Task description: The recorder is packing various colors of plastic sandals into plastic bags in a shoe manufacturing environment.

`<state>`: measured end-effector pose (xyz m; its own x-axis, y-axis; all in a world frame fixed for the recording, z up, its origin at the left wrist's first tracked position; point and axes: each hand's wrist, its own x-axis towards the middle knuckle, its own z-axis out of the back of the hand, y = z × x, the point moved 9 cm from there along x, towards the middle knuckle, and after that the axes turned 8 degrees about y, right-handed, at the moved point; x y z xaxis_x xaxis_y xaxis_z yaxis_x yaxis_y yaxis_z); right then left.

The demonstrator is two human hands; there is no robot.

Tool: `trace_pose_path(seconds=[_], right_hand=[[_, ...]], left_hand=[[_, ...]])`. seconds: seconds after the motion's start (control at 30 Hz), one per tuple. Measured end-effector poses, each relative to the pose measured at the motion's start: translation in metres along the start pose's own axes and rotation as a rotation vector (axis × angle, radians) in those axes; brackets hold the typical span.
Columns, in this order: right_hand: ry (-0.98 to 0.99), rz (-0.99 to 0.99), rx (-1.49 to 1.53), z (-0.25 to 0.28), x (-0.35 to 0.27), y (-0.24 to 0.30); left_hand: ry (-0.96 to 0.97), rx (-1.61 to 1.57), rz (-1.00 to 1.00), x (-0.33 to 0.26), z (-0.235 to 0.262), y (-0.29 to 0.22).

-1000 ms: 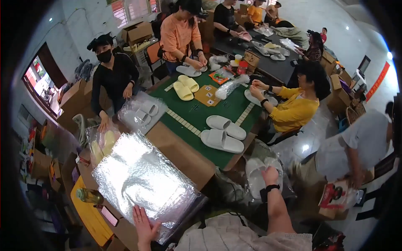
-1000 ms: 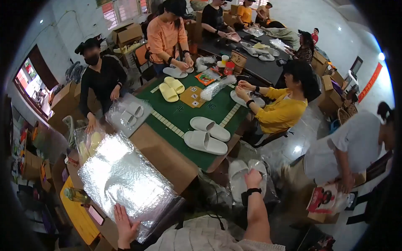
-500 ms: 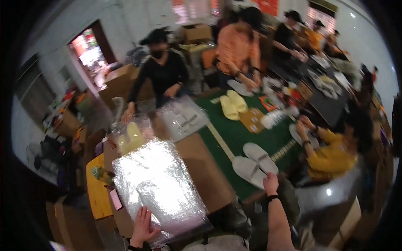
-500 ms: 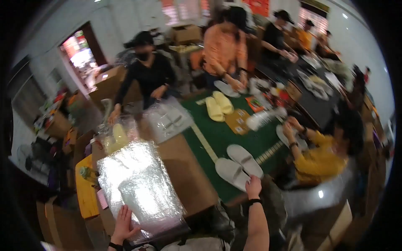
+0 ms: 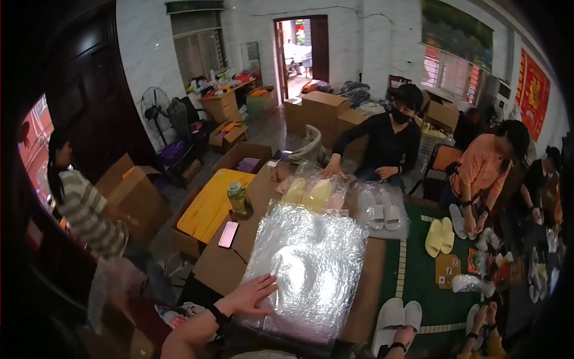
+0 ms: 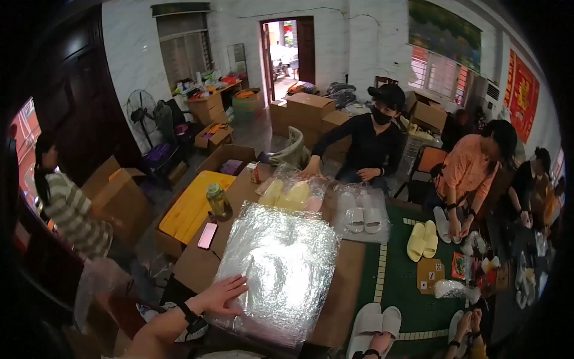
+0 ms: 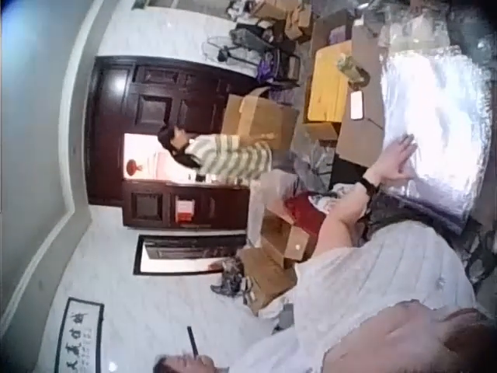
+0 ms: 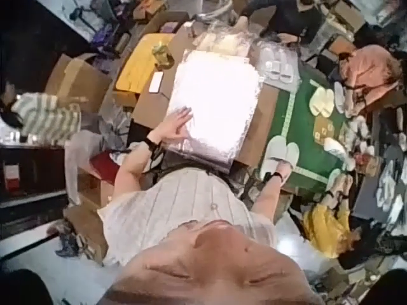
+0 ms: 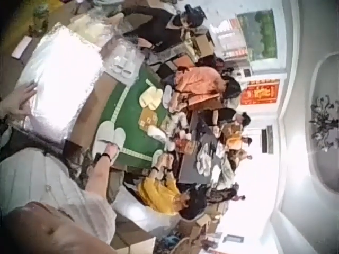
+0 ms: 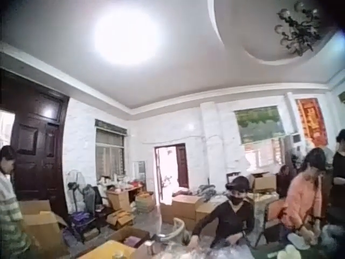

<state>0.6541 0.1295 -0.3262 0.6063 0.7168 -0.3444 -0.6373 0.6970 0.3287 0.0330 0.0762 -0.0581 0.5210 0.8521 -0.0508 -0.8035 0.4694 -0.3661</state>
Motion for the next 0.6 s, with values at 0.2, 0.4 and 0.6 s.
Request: trace_pose_path(seconds=[0.2, 0.4, 0.6], right_hand=[[-0.196, 0.175, 0.369, 0.021, -0.057, -0.022], [-0.204, 0.404, 0.949, 0.110, -0.183, 0.041], [-0.237, 0.674, 0.809, 0.182, -0.291, 0.130]], left_hand=[[0.044, 0.009, -0.048, 0.006, 0.003, 0.003], [0.093, -0.028, -0.017, 0.009, -0.001, 0.010], [0.016, -0.297, 0.007, 0.024, 0.014, 0.010]])
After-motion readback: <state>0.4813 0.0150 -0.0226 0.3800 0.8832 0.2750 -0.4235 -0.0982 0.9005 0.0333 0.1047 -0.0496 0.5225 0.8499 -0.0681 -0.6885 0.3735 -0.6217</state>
